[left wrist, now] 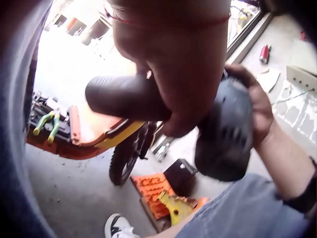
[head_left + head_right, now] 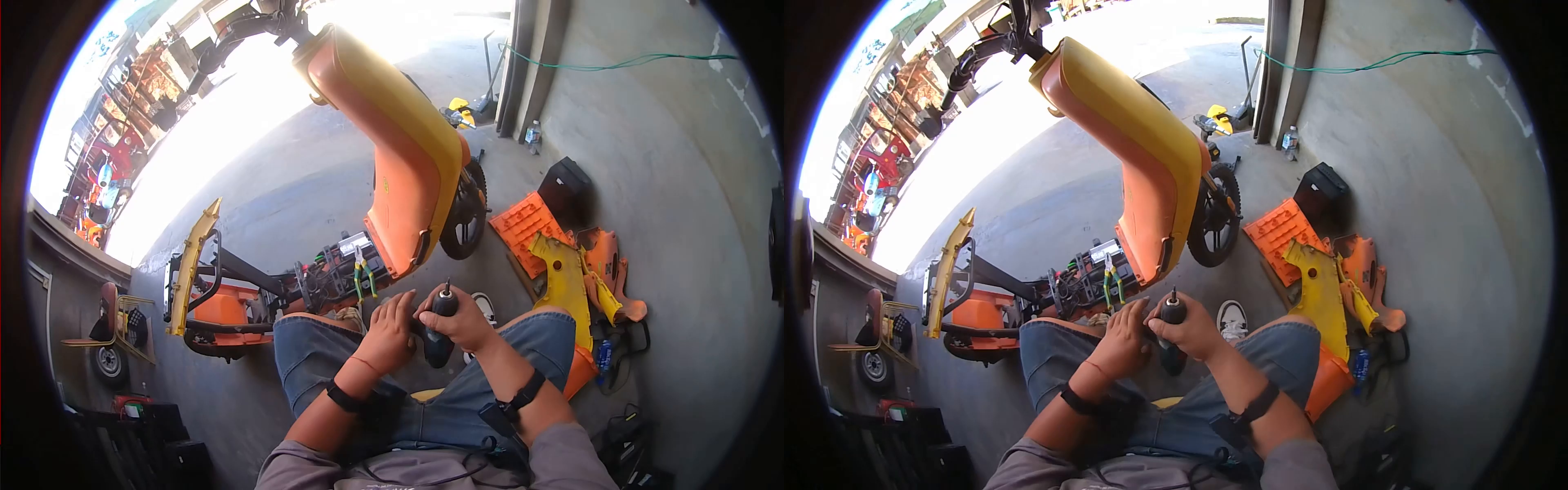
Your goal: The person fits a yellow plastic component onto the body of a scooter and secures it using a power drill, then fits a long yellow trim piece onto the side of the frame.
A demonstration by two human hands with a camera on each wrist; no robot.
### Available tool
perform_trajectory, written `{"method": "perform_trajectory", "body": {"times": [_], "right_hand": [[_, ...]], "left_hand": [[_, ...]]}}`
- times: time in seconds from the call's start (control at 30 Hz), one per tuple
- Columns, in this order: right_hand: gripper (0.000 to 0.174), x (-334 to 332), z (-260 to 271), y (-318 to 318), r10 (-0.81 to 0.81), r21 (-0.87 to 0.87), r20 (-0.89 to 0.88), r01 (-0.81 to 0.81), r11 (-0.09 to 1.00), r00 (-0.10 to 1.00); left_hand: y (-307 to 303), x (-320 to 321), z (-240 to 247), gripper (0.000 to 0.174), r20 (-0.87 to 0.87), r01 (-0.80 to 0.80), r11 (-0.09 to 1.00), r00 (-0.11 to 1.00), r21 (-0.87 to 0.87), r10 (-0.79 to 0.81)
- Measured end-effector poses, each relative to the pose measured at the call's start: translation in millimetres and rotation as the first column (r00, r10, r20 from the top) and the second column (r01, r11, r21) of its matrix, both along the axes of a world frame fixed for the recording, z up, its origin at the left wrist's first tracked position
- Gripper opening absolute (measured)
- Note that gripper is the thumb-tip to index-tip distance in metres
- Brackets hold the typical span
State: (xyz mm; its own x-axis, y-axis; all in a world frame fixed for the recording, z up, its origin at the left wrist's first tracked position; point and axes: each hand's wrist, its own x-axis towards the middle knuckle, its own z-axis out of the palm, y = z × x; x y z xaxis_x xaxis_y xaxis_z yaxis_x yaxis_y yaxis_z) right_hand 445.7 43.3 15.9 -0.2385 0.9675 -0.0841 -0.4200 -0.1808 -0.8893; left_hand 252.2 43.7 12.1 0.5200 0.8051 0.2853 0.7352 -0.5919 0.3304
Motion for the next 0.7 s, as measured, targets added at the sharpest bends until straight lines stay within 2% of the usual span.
{"method": "perform_trajectory", "body": {"times": [0.03, 0.07, 0.1, 0.13, 0.17, 0.2, 0.23, 0.27, 0.3, 0.33, 0.37, 0.43, 0.47, 0.5, 0.53, 0.57, 0.6, 0.67, 0.7], "right_hand": [[0.026, -1.2, 5.8, -0.8, -0.003, 0.062, 0.251, -0.013, 0.998, 0.968], [0.028, -3.4, 8.5, -1.7, -0.012, 0.119, 0.486, -0.052, 0.991, 0.874], [0.028, -5.7, 8.0, -2.1, 0.022, 0.115, 0.485, -0.089, 0.989, 0.874], [0.028, -7.7, 7.3, -1.9, -0.012, 0.083, 0.472, -0.031, 0.996, 0.882], [0.029, -11.4, 7.3, -0.6, -0.043, 0.050, 0.463, 0.022, 0.998, 0.885], [0.027, -15.6, 14.9, -0.9, -0.051, 0.061, 0.552, 0.020, 0.998, 0.833], [0.027, -17.4, 20.3, -2.1, 0.007, 0.059, 0.567, -0.049, 0.997, 0.824], [0.024, -21.0, 23.5, -3.3, -0.013, 0.090, 0.582, -0.049, 0.995, 0.813], [0.022, -27.4, 21.9, -5.9, -0.024, 0.111, 0.590, -0.052, 0.992, 0.807], [0.020, -30.7, 15.6, -6.4, 0.019, 0.102, 0.591, -0.099, 0.990, 0.806], [0.019, -32.4, 7.2, -6.8, 0.061, 0.087, 0.587, -0.137, 0.987, 0.807], [0.017, -33.3, 0.3, -7.5, 0.059, 0.130, 0.563, -0.159, 0.979, 0.824], [0.017, -36.5, 0.9, -6.1, 0.067, 0.124, 0.511, -0.151, 0.981, 0.857], [0.017, -37.5, -0.7, -8.2, 0.074, 0.104, 0.465, -0.137, 0.985, 0.882], [0.016, -36.8, -6.3, -8.4, 0.080, 0.063, 0.441, -0.119, 0.991, 0.894], [0.016, -36.3, -15.2, -6.1, 0.081, 0.023, 0.419, -0.100, 0.995, 0.904], [0.017, -32.2, -32.1, -2.4, 0.090, -0.014, 0.388, -0.092, 0.996, 0.917], [0.017, -21.5, -71.1, 6.4, 0.092, -0.079, 0.385, -0.066, 0.995, 0.918], [0.017, -17.5, -88.8, 8.6, 0.088, -0.109, 0.415, -0.046, 0.993, 0.906]], "left_hand": [[1.7, 0.2, 16.6, 0.065, -0.002, -0.017, 1.000, 1.000, -0.001, 0.017], [5.4, 0.1, 34.5, 0.068, 0.283, 0.080, 0.972, 0.959, -0.220, -0.014], [9.0, -1.1, 53.1, 0.071, 0.550, 0.221, 0.897, 0.835, -0.382, 0.029], [10.8, -0.3, 68.7, 0.071, 0.550, 0.185, 0.904, 0.833, -0.386, 0.064], [13.1, 4.5, 82.5, 0.061, 0.550, 0.243, 0.850, 0.833, -0.467, 0.064], [18.4, 8.7, 89.9, 0.052, 0.557, 0.302, 0.786, 0.828, -0.540, 0.065], [27.5, 7.6, 81.4, 0.040, 0.533, 0.285, 0.814, 0.846, -0.507, 0.036], [33.0, 1.8, 71.1, 0.029, 0.504, 0.247, 0.843, 0.863, -0.479, 0.033], [29.9, -2.3, 71.9, 0.017, 0.552, 0.165, 0.915, 0.831, -0.369, 0.073], [28.3, -11.1, 74.8, 0.016, 0.577, 0.155, 0.901, 0.808, -0.405, 0.120], [23.6, -22.4, 80.7, 0.014, 0.657, 0.138, 0.874, 0.716, -0.467, 0.238], [14.5, -72.7, 99.5, 0.016, 0.761, 0.098, 0.904, 0.581, -0.417, 0.288], [-2.9, -112.7, 129.3, 0.018, 0.776, 0.073, 0.866, 0.485, -0.495, 0.403], [-20.7, -163.4, 139.5, 0.020, 0.766, -0.057, 0.905, 0.513, -0.422, 0.389], [-48.0, -210.5, 149.0, 0.021, 0.767, -0.127, 0.857, 0.394, -0.499, 0.505], [-79.3, -260.1, 145.1, 0.021, 0.832, -0.213, 0.892, 0.326, -0.399, 0.450], [-118.3, -299.9, 144.7, 0.023, 0.795, -0.351, 0.806, 0.220, -0.477, 0.566], [-202.3, -365.0, 115.8, 0.027, 0.609, -0.559, 0.516, 0.026, -0.649, 0.793], [-244.8, -387.1, 86.5, 0.029, 0.518, -0.607, 0.375, -0.072, -0.700, 0.852]]}}
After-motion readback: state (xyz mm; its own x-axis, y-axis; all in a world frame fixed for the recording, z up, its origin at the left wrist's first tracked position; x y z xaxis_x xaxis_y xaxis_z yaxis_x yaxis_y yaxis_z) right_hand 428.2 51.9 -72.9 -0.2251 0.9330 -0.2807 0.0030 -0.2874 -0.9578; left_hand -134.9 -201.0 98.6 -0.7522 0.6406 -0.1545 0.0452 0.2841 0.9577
